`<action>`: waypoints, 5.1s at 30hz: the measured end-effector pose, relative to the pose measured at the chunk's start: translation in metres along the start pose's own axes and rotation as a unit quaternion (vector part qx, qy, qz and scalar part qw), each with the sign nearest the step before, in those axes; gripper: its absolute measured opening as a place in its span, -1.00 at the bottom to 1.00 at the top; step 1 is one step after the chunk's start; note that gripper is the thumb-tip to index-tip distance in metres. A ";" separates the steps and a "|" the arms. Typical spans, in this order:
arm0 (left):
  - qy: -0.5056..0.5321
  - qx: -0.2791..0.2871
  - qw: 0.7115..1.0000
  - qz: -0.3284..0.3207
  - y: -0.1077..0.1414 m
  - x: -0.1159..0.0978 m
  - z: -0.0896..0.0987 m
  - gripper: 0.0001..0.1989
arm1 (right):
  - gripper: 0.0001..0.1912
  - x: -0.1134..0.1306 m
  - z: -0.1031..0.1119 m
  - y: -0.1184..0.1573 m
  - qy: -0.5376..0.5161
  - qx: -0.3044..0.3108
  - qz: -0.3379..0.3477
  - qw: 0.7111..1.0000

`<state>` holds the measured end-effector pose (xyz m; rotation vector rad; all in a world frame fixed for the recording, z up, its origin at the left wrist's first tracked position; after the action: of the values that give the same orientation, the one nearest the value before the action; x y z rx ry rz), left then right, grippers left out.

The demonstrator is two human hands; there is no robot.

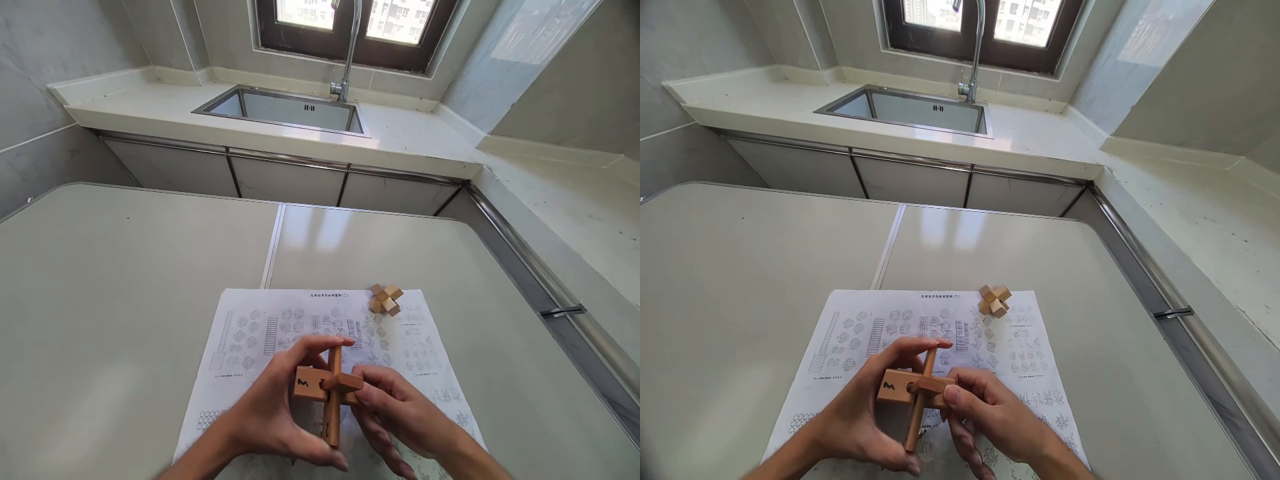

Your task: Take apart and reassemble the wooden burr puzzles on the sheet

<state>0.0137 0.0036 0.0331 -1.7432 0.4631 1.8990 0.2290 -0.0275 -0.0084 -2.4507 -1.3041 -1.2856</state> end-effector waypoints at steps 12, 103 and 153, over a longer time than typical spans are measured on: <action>0.082 0.020 0.996 0.030 0.000 0.011 -0.004 0.24 | -0.60 0.000 -0.005 -0.002 -0.035 -0.006 0.000 0.999; -0.018 -0.035 0.998 0.052 -0.004 -0.002 0.000 -0.89 | -0.62 0.008 0.000 0.000 -0.161 -0.117 0.052 0.979; -0.687 -0.272 0.658 0.148 0.000 0.016 0.088 -0.67 | -0.15 0.017 0.006 0.001 -0.033 -0.171 0.122 0.977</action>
<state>-0.0589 0.0562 0.0269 0.0404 -0.5007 3.0826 0.2379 -0.0145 0.0002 -2.7916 -0.8112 -1.4750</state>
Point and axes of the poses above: each hand's wrist, its own y-axis away from the middle knuckle, its own z-axis out of the back of the hand, x = y × z, the point moved 2 cm from there along -y, towards the middle knuckle
